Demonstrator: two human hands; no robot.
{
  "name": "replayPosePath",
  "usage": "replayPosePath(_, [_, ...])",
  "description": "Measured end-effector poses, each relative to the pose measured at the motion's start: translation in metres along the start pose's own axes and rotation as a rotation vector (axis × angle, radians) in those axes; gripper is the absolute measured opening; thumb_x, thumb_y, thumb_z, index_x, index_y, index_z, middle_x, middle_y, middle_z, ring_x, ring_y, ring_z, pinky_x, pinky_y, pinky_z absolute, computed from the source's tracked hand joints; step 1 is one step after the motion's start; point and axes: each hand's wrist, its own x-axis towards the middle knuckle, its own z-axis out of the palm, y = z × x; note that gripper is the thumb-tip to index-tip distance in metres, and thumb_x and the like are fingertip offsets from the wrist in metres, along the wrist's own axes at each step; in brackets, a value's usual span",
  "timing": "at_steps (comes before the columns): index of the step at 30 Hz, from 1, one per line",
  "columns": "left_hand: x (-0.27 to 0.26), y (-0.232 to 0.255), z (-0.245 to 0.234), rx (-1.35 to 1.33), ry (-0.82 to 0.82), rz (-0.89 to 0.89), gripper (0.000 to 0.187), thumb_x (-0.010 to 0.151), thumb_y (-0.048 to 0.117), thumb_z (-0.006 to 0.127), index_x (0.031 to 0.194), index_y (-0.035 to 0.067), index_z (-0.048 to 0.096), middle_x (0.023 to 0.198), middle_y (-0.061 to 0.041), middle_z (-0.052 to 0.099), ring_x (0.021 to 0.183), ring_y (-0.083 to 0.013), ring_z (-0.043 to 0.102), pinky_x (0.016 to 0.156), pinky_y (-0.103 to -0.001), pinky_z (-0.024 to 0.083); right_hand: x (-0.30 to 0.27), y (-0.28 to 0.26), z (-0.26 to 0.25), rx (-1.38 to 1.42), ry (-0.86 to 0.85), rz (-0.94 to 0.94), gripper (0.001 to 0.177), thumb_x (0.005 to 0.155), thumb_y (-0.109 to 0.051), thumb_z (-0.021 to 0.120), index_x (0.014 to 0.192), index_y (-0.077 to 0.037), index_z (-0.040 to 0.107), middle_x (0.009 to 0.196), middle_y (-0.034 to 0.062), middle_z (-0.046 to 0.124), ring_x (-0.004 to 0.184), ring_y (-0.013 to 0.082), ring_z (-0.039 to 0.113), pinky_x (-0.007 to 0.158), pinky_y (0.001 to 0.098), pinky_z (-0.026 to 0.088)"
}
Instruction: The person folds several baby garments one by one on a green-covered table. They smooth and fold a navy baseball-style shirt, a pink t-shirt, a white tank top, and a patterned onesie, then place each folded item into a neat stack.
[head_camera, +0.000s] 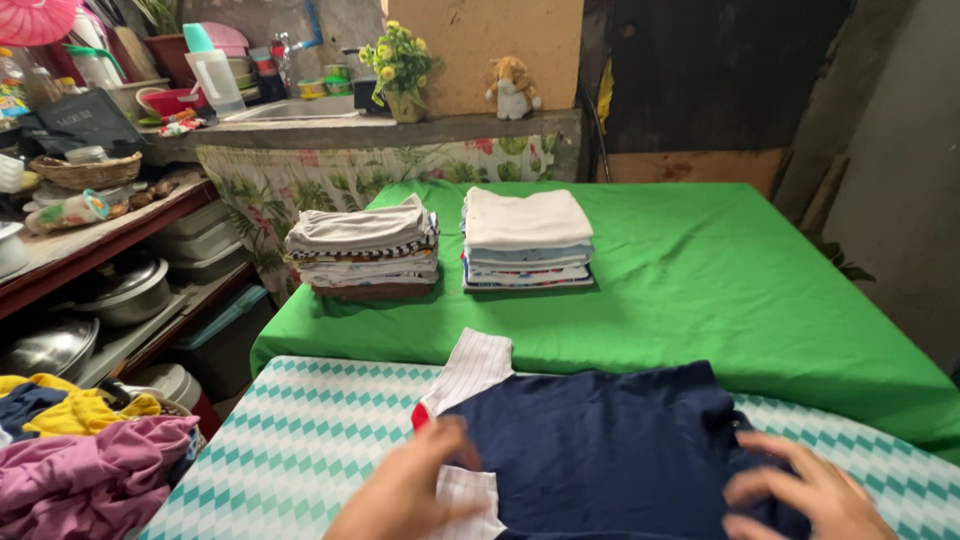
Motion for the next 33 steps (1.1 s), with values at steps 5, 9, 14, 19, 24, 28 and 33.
replayPosePath(5, [0.098, 0.033, -0.012, -0.029, 0.401, -0.236, 0.038, 0.081, 0.035, 0.077, 0.111, 0.011, 0.072, 0.116, -0.012, 0.066, 0.11, -0.0321, 0.065, 0.093, -0.042, 0.053, 0.099, -0.059, -0.025, 0.256, 0.029, 0.436, 0.027, 0.084, -0.028, 0.076, 0.109, -0.017, 0.074, 0.134, -0.0022, 0.068, 0.094, 0.0217, 0.069, 0.081, 0.0382, 0.059])
replayPosePath(9, [0.157, 0.026, 0.016, -0.076, 0.591, -0.327, 0.05, 0.079, 0.025, 0.077, 0.125, 0.009, 0.065, 0.126, -0.015, 0.061, 0.111, -0.0374, 0.063, 0.09, -0.048, 0.052, 0.141, -0.063, -0.001, 0.144, 0.227, 0.318, 0.043, 0.082, -0.017, 0.074, 0.125, -0.014, 0.069, 0.12, 0.0106, 0.069, 0.09, 0.0319, 0.069, 0.085, 0.041, 0.055])
replayPosePath(14, [0.185, 0.004, 0.042, -0.209, 0.641, -0.277, 0.058, 0.074, 0.015, 0.077, 0.131, 0.013, 0.064, 0.123, -0.015, 0.059, 0.101, -0.0373, 0.065, 0.085, -0.047, 0.053, 0.138, -0.045, 0.036, 0.169, 0.292, 0.41, 0.025, 0.078, -0.012, 0.075, 0.103, -0.012, 0.075, 0.104, 0.0117, 0.069, 0.09, 0.0318, 0.07, 0.078, 0.0413, 0.056])
replayPosePath(19, [0.184, -0.018, 0.037, -0.33, 0.637, -0.014, 0.014, 0.083, 0.009, 0.072, 0.094, 0.009, 0.08, 0.094, -0.013, 0.068, 0.086, -0.0287, 0.072, 0.082, -0.038, 0.058, 0.141, -0.027, 0.052, 0.239, 0.34, 0.394, 0.015, 0.078, -0.01, 0.077, 0.093, -0.006, 0.072, 0.091, 0.0107, 0.069, 0.085, 0.0291, 0.071, 0.079, 0.0394, 0.057])
replayPosePath(24, [0.167, -0.021, 0.022, -0.644, 0.771, -0.004, 0.005, 0.085, 0.005, 0.07, 0.089, 0.004, 0.073, 0.094, -0.012, 0.063, 0.078, -0.0242, 0.073, 0.074, -0.035, 0.061, 0.136, -0.018, 0.056, 0.272, 0.323, 0.405, 0.021, 0.075, -0.01, 0.079, 0.095, -0.008, 0.073, 0.089, 0.0099, 0.068, 0.083, 0.0269, 0.07, 0.077, 0.0389, 0.057])
replayPosePath(28, [0.152, -0.008, 0.005, -0.417, 0.777, -0.017, 0.015, 0.078, 0.0, 0.071, 0.092, 0.005, 0.074, 0.099, -0.011, 0.062, 0.077, -0.0228, 0.072, 0.073, -0.035, 0.058, 0.136, -0.021, 0.052, 0.267, 0.27, 0.421, 0.029, 0.074, -0.01, 0.08, 0.102, -0.012, 0.075, 0.087, 0.0091, 0.067, 0.081, 0.0255, 0.068, 0.076, 0.0386, 0.056])
replayPosePath(33, [0.148, 0.01, 0.01, -0.227, 0.606, -0.073, 0.049, 0.071, 0.002, 0.076, 0.118, 0.016, 0.073, 0.12, -0.012, 0.057, 0.087, -0.0318, 0.067, 0.077, -0.042, 0.054, 0.133, -0.028, 0.051, 0.273, 0.271, 0.434, 0.03, 0.074, -0.01, 0.079, 0.104, -0.013, 0.075, 0.086, 0.0084, 0.066, 0.08, 0.0242, 0.067, 0.076, 0.0381, 0.056])
